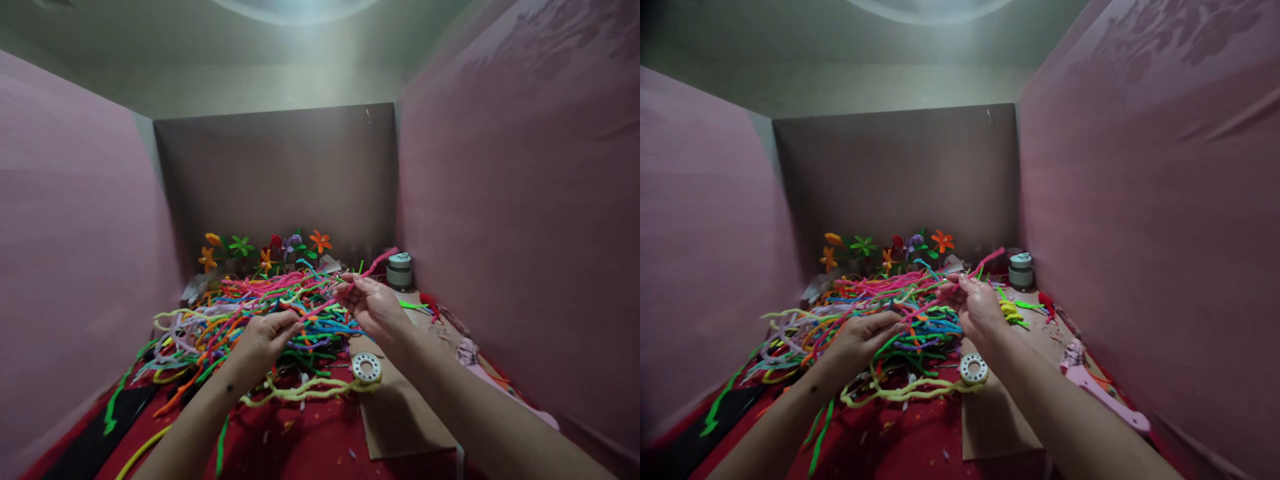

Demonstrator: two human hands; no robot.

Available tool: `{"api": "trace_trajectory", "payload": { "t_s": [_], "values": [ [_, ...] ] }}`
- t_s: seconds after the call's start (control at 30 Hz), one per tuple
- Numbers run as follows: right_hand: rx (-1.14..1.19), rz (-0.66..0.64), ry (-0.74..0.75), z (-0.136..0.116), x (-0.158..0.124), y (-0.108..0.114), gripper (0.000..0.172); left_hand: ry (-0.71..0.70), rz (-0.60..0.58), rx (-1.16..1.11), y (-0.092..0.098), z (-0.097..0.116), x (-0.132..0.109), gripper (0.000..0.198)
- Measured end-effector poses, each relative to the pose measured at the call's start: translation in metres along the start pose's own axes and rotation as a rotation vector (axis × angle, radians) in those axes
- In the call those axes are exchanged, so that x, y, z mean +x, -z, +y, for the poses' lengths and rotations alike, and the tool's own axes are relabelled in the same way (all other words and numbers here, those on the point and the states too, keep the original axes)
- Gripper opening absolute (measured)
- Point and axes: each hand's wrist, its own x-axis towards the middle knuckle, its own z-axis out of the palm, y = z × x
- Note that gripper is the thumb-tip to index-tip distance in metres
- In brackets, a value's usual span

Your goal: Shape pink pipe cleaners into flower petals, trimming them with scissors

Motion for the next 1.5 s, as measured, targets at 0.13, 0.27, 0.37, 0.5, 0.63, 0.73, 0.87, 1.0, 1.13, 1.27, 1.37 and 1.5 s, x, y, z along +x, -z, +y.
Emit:
{"api": "trace_trajectory", "payload": {
  "t_s": [0.13, 0.27, 0.37, 0.5, 0.63, 0.73, 0.87, 1.0, 1.13, 1.27, 1.37, 1.5],
  "values": [
    [0.130, 0.107, -0.008, -0.013, -0.002, 0.021, 0.023, 0.063, -0.066, -0.154, -0.001, 0.011, -0.005, 0.030],
    [0.159, 0.122, -0.092, -0.015, -0.005, 0.034, 0.021, 0.237, 0.056, -0.398, -0.007, 0.014, -0.005, 0.024],
    [0.158, 0.123, -0.106, -0.012, -0.008, 0.038, 0.021, 0.323, 0.204, -0.495, -0.013, 0.007, -0.004, 0.021],
    [0.141, 0.021, -0.047, -0.007, -0.010, 0.039, 0.019, 0.331, 0.224, -0.732, -0.017, -0.004, -0.006, 0.016],
    [0.157, -0.031, -0.064, 0.001, -0.012, 0.042, 0.020, 0.331, 0.170, -0.907, -0.018, -0.011, -0.011, 0.018],
    [0.130, -0.040, -0.053, 0.008, -0.013, 0.046, 0.022, 0.370, 0.222, -0.744, -0.017, -0.015, -0.014, 0.020],
    [0.086, -0.100, -0.024, 0.015, -0.017, 0.049, 0.022, 0.407, 0.400, -0.485, -0.017, -0.019, -0.016, 0.024],
    [0.123, -0.174, -0.072, 0.017, -0.021, 0.048, 0.025, 0.423, 0.556, -0.369, -0.016, -0.023, -0.018, 0.022],
    [0.158, -0.186, -0.094, 0.017, -0.024, 0.049, 0.023, 0.451, 0.570, -0.547, -0.013, -0.029, -0.018, 0.018],
    [0.190, -0.119, -0.055, 0.015, -0.022, 0.051, 0.017, 0.479, 0.560, -0.927, -0.015, -0.036, -0.016, 0.015],
    [0.223, -0.072, -0.058, 0.016, -0.022, 0.051, 0.016, 0.466, 0.599, -1.146, -0.017, -0.038, -0.013, 0.008],
    [0.236, -0.069, -0.097, 0.018, -0.026, 0.048, 0.020, 0.530, 0.743, -1.375, -0.015, -0.031, -0.007, 0.017]
  ]
}}
